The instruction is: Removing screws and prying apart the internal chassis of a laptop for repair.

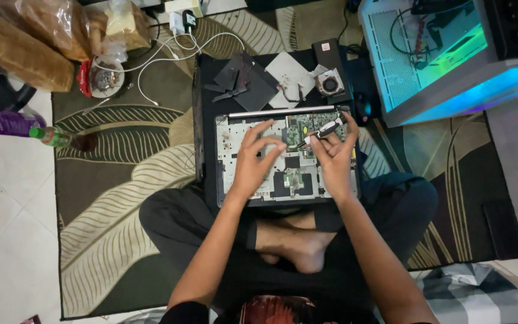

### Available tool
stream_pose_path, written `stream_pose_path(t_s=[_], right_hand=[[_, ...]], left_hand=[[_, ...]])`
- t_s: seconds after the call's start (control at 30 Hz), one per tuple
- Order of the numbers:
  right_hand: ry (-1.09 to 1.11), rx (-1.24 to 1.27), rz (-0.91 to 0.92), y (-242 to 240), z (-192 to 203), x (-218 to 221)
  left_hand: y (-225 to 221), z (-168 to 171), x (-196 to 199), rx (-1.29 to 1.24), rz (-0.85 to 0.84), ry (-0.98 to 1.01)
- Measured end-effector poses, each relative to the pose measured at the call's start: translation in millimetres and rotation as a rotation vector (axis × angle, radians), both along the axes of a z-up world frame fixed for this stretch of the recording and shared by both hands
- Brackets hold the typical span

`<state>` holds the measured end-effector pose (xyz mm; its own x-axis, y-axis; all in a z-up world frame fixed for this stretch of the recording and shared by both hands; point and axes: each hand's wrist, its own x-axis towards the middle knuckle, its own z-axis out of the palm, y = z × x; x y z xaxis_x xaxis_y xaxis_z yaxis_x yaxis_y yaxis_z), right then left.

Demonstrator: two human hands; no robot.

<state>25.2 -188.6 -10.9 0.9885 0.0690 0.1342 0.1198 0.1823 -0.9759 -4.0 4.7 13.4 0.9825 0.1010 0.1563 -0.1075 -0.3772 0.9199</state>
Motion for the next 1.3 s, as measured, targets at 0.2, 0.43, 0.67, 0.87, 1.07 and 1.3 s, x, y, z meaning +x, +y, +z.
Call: stream_pose_path(t_s=[0.2, 0.43, 0.67, 0.87, 1.07, 1.3], right_hand=[[-0.012, -0.005, 0.005, 3, -4, -1], [-0.013, -0.029, 0.011, 3, -1, 0], [0.162, 0.018, 0.005, 6, 15, 0], [0.177, 0.003, 0.017, 7, 21, -1], [0.197, -0.013, 0.029, 7, 25, -2], [0.051, -0.086, 0.084, 0, 1, 0]], left_hand=[[5, 21, 25, -0.087, 0.079, -0.035], [13, -5, 109, 0.031, 0.107, -0.155], [8, -29, 164, 0.441, 0.026, -0.202], [9, -46, 174, 0.529, 0.04, -0.2], [4, -24, 143, 0.448, 0.079, -0.301], [-6, 12, 39, 0.24, 0.192, -0.243]])
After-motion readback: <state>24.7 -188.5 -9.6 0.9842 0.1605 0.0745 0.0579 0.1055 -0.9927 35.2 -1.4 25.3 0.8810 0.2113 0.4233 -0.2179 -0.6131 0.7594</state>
